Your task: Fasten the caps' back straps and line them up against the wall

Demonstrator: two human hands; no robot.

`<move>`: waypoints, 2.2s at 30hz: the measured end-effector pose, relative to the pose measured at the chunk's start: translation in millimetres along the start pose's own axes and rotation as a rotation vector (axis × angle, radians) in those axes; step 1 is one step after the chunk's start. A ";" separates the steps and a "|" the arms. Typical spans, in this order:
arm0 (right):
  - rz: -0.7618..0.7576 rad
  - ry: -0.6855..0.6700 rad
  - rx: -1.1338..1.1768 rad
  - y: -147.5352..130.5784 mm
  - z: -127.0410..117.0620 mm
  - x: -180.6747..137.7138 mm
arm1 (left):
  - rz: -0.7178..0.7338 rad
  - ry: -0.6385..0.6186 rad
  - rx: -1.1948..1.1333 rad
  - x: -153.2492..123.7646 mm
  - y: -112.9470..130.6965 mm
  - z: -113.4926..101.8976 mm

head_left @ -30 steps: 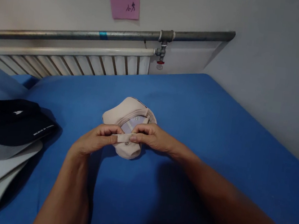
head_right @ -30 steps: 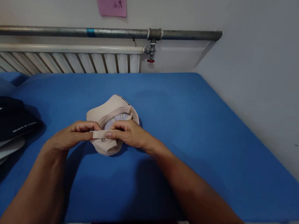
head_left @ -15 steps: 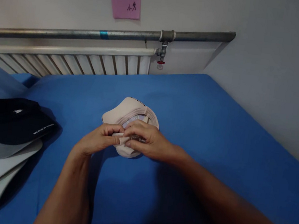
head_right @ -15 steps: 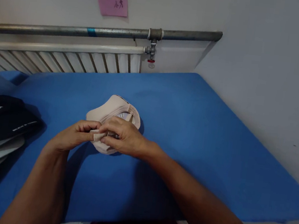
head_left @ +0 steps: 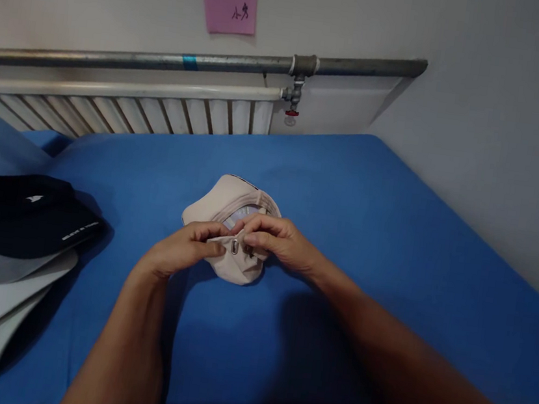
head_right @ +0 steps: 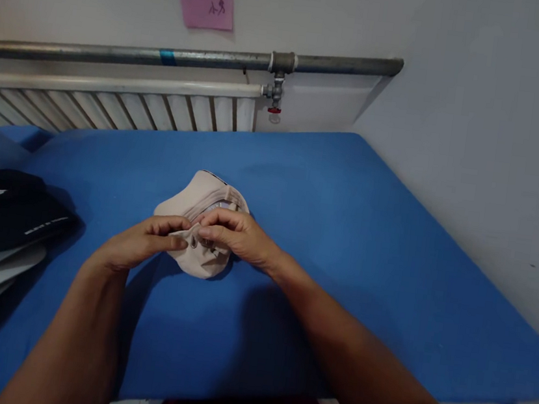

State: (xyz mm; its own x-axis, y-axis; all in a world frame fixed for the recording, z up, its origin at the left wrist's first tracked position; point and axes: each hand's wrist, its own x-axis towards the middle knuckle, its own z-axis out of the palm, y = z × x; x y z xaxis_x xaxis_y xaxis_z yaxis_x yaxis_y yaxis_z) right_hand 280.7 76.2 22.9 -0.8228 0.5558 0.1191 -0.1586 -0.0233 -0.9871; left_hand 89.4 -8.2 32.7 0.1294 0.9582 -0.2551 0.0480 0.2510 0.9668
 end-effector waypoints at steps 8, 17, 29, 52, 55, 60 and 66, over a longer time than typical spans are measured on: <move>-0.050 -0.001 -0.009 1.8 -0.5 -0.3 | 0.043 0.068 -0.293 0.7 -4.8 -1.7; -0.142 0.021 -0.176 4.0 1.8 0.6 | 0.055 0.084 -0.331 3.0 -5.4 1.2; -0.175 0.116 -0.466 1.5 11.2 0.5 | 0.046 0.142 -0.294 3.2 -5.1 4.1; -0.274 0.120 -0.512 11.5 2.6 4.0 | 0.066 0.204 -0.291 2.6 -4.2 10.6; -0.250 0.033 -0.480 7.3 0.9 2.1 | 0.054 0.213 -0.293 2.4 -2.9 9.9; -0.065 0.015 -0.342 5.1 1.6 0.5 | 0.052 0.229 -0.277 1.4 -3.0 8.7; -0.007 0.090 -0.403 5.3 8.4 1.3 | 0.053 0.224 -0.264 1.8 -3.0 10.2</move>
State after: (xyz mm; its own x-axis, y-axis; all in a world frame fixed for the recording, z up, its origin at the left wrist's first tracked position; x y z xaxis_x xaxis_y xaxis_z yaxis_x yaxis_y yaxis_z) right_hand 274.2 69.9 18.8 -0.7683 0.6261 0.1333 0.0778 0.2981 -0.9514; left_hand 99.6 -8.7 29.2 -0.0971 0.9698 -0.2237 -0.2141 0.1992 0.9563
